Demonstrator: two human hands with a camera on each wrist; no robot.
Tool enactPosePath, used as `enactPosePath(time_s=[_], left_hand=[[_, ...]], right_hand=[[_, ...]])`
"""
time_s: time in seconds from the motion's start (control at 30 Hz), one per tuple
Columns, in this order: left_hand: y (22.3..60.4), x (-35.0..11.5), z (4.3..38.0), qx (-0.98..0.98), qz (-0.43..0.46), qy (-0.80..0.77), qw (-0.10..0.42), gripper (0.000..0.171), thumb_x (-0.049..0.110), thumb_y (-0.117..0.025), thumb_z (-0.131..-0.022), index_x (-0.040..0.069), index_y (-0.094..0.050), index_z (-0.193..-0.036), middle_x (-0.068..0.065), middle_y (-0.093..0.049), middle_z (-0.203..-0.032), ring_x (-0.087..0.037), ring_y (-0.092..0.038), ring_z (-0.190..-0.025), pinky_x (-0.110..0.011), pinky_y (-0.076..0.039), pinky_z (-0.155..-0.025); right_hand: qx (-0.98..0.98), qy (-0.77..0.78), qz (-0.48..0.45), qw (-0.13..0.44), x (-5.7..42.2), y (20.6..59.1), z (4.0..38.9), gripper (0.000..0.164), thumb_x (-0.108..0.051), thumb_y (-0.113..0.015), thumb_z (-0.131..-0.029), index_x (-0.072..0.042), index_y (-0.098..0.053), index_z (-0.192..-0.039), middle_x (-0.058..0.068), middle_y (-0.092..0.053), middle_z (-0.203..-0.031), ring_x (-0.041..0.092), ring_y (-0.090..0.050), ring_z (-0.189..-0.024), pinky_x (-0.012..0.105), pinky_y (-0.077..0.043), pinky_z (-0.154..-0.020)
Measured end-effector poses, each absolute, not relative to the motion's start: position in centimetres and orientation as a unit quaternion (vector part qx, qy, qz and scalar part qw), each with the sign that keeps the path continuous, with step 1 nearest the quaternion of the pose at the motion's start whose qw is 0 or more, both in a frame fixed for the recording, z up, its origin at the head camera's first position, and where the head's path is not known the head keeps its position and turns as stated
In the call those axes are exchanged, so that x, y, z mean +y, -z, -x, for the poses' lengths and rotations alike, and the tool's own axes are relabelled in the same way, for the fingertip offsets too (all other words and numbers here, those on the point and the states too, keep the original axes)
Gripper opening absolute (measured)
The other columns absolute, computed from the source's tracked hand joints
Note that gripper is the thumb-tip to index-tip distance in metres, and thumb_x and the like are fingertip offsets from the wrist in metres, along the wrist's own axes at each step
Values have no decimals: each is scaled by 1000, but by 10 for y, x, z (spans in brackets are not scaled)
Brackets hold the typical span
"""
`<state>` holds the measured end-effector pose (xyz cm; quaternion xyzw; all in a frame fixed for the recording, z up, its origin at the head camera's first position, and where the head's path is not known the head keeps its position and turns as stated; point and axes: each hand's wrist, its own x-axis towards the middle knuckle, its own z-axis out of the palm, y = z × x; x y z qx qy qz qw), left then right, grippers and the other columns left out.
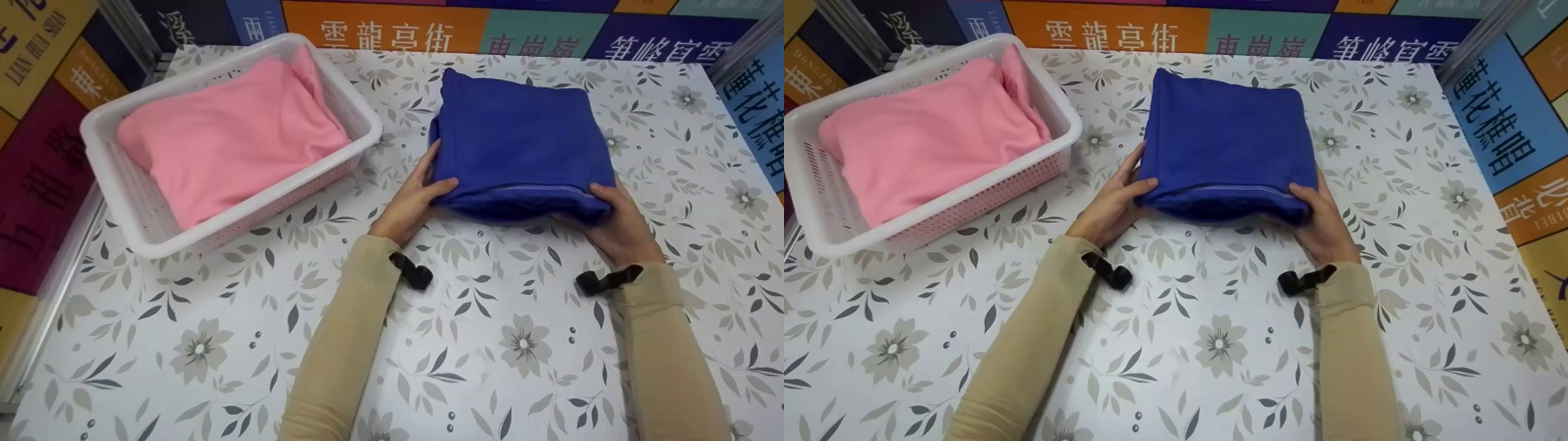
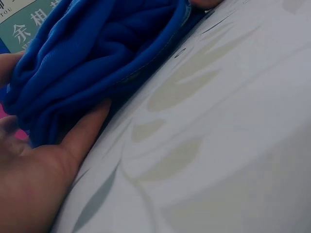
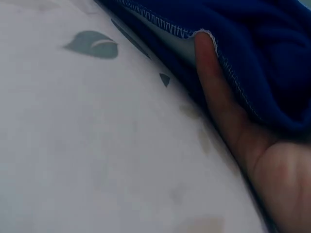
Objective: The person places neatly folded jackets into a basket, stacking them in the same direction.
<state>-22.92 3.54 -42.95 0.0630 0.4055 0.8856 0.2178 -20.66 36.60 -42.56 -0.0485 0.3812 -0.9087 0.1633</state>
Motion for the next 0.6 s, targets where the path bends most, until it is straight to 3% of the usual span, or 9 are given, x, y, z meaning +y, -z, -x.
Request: enactPosePath(time_s=[0.17,0.4,0.6], left_hand=[[429,32,231,404,-60,-890,202,73,2,-64,-80,40,-33,-134,12,-28,-140,-12,-40,-118,-32,-39,-94],[431,29,232,397,-68,-892,205,73,3,-63,-81,42,-32,-134,13,-27,-140,-13,-40,-119,-33,-38,-94],[433,29,233,396,-70,-892,205,75,3,-64,-80,41,-31,-136,12,-26,-140,-13,-40,-119,-33,-38,-95]], right_hand=[[391,906,37,157,361,425,214,54,-2,-40,-92,-29,-31,-139,15,-33,-136,34,-43,-114,59,-28,-93],[416,893,56,161,357,425,217,56,-3,-40,-93,-31,-28,-140,14,-23,-142,33,-40,-117,56,-32,-93],[418,893,53,160,358,426,215,55,-2,-40,-93,-29,-29,-140,15,-24,-141,34,-42,-115,57,-33,-91]])
